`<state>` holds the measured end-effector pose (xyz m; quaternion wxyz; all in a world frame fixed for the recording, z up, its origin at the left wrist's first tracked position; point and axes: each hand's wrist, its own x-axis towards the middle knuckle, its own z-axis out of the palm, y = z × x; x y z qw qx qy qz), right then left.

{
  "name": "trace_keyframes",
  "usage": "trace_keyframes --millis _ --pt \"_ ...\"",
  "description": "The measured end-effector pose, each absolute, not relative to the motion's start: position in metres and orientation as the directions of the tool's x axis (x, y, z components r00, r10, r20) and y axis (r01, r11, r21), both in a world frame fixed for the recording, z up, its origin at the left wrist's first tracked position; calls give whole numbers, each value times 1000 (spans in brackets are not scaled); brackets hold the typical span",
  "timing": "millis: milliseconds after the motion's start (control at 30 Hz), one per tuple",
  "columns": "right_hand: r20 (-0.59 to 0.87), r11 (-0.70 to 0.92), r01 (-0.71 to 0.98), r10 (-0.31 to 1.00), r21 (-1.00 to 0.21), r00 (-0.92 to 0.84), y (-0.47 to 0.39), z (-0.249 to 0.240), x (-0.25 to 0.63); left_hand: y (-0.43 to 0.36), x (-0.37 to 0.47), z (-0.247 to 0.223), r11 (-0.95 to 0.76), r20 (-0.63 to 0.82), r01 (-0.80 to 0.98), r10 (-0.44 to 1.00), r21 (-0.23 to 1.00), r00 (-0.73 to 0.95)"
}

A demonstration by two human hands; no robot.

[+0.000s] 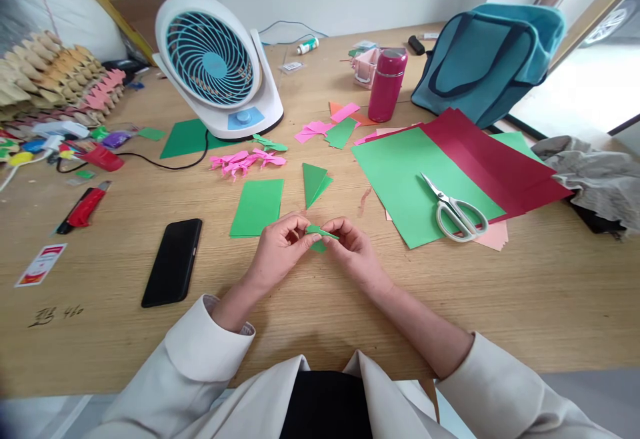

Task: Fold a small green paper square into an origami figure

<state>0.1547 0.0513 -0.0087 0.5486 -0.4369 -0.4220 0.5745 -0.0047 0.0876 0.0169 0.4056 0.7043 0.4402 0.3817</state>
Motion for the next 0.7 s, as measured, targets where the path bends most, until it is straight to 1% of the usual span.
trace_keyframes --millis 133,233,300,367,500,700 --pt "53 40 -236 997 -971 -51 50 -6 158 85 -6 15 -444 277 466 881 765 385" --pt "101 85 -192 992 -978 -74 50 -6 158 83 -6 15 -522 314 508 841 686 440" --pt "140 128 -154 988 -980 -66 50 -7 158 82 -5 14 -541 332 497 829 678 449" --pt "161 153 -134 986 -979 -50 51 -7 158 83 -4 13 -547 355 459 824 700 441" --pt "160 155 -127 987 -980 -28 51 -7 160 85 -2 10 -541 373 397 824 741 426" --pt "207 206 -22 977 -978 -50 52 -7 162 84 -3 10 -585 382 440 797 682 467"
